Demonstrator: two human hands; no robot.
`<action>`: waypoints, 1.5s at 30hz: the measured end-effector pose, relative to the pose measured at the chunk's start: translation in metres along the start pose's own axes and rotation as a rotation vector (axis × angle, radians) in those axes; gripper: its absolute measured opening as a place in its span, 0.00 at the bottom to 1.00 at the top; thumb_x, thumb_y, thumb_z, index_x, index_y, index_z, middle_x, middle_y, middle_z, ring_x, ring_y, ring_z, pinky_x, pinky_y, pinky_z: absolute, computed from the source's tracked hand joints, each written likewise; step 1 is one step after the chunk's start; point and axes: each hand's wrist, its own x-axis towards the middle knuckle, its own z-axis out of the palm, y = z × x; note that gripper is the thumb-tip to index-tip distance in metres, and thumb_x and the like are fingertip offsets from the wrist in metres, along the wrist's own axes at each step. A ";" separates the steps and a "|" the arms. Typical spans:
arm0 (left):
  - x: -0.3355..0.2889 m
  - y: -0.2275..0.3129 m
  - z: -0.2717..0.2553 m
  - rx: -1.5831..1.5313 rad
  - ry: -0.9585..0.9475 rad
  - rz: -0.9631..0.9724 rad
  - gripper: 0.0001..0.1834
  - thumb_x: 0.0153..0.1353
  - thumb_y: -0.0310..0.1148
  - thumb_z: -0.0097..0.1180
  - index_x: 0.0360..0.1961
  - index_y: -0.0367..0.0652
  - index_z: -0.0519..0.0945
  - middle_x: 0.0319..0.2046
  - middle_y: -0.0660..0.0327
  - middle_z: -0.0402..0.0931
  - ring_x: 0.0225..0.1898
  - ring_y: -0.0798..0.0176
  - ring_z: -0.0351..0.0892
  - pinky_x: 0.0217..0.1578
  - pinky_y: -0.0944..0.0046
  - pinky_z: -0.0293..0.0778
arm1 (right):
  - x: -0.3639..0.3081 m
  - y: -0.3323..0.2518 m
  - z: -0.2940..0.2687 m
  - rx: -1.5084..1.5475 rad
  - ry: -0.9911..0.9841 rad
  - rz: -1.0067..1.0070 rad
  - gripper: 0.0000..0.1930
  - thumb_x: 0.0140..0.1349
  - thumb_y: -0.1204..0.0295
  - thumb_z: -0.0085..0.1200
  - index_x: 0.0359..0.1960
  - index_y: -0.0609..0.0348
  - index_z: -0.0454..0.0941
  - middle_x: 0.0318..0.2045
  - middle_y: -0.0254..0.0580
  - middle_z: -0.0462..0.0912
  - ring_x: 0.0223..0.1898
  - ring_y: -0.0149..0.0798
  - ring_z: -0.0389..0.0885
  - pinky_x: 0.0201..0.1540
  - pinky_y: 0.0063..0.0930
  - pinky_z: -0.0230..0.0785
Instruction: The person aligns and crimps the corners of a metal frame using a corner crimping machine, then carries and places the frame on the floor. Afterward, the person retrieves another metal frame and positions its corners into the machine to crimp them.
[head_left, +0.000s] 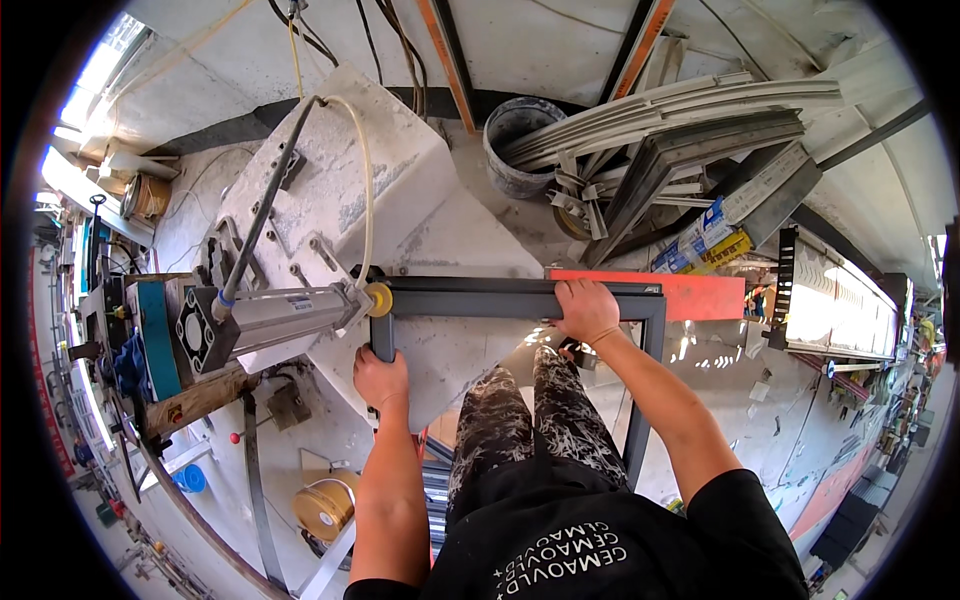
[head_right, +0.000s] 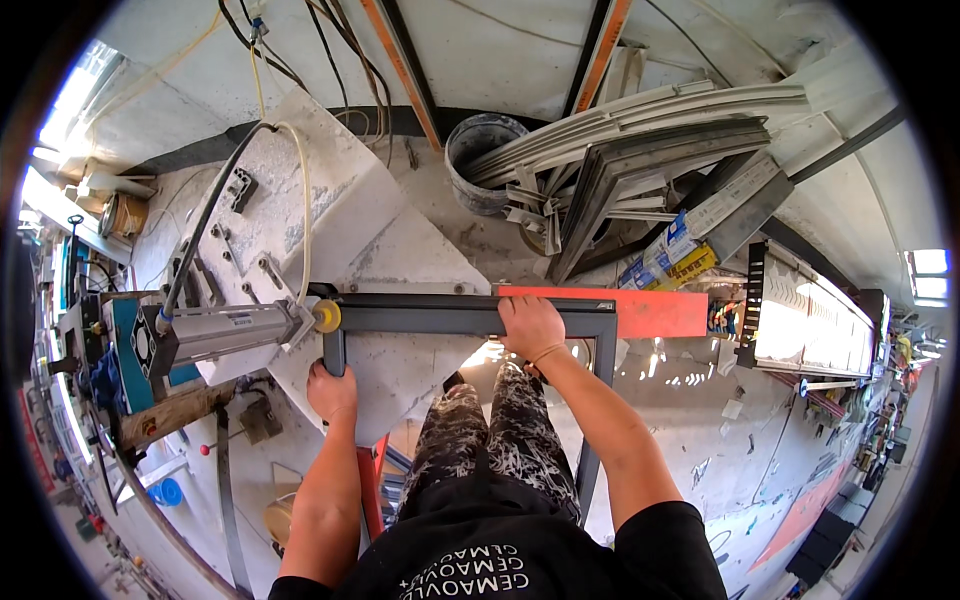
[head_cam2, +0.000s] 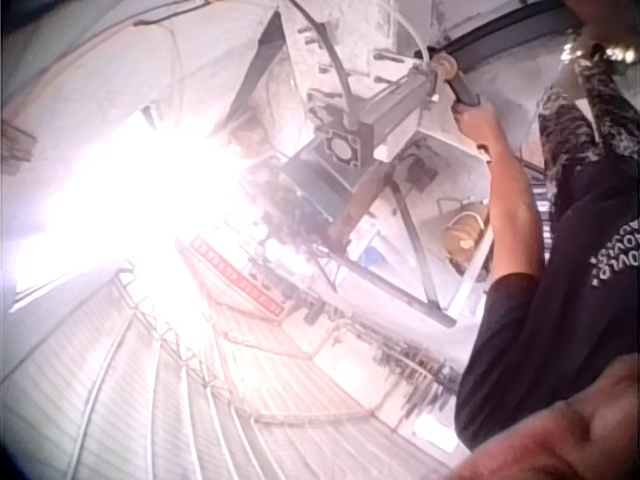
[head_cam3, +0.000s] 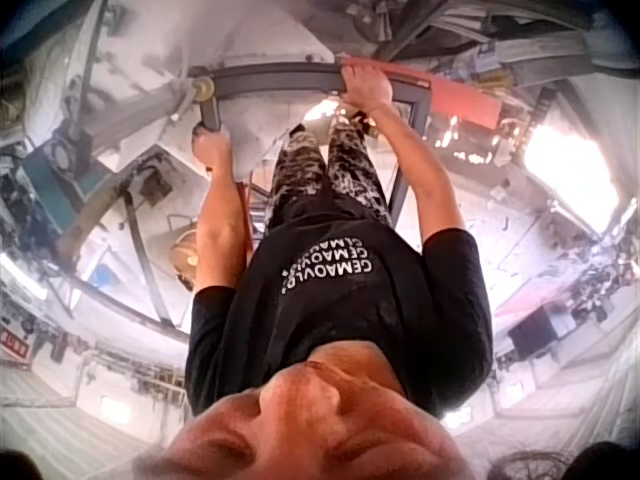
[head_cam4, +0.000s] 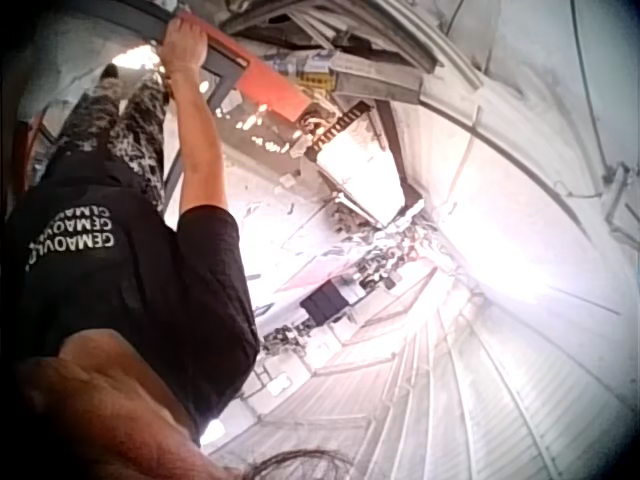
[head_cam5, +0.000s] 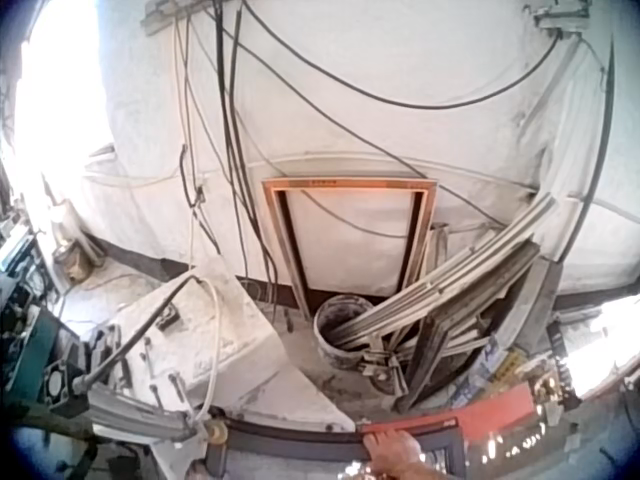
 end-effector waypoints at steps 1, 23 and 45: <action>0.000 -0.001 0.000 0.003 0.000 0.002 0.26 0.45 0.41 0.64 0.44 0.37 0.79 0.46 0.49 0.81 0.43 0.42 0.81 0.45 0.47 0.78 | 0.000 -0.001 0.000 0.003 -0.010 0.004 0.26 0.40 0.54 0.71 0.38 0.55 0.76 0.34 0.41 0.81 0.40 0.46 0.80 0.42 0.38 0.75; 0.000 0.003 -0.001 0.016 0.017 0.009 0.23 0.47 0.41 0.63 0.43 0.38 0.79 0.44 0.51 0.81 0.42 0.43 0.82 0.44 0.48 0.78 | 0.000 0.000 -0.002 0.017 0.010 0.019 0.25 0.39 0.58 0.71 0.38 0.55 0.76 0.34 0.41 0.80 0.39 0.45 0.80 0.42 0.37 0.75; 0.000 0.003 -0.002 0.012 0.030 0.021 0.21 0.48 0.40 0.64 0.41 0.38 0.80 0.42 0.51 0.81 0.41 0.42 0.81 0.43 0.47 0.78 | 0.001 -0.002 -0.006 0.079 -0.033 0.037 0.23 0.40 0.61 0.69 0.39 0.56 0.76 0.37 0.42 0.81 0.42 0.46 0.80 0.47 0.38 0.73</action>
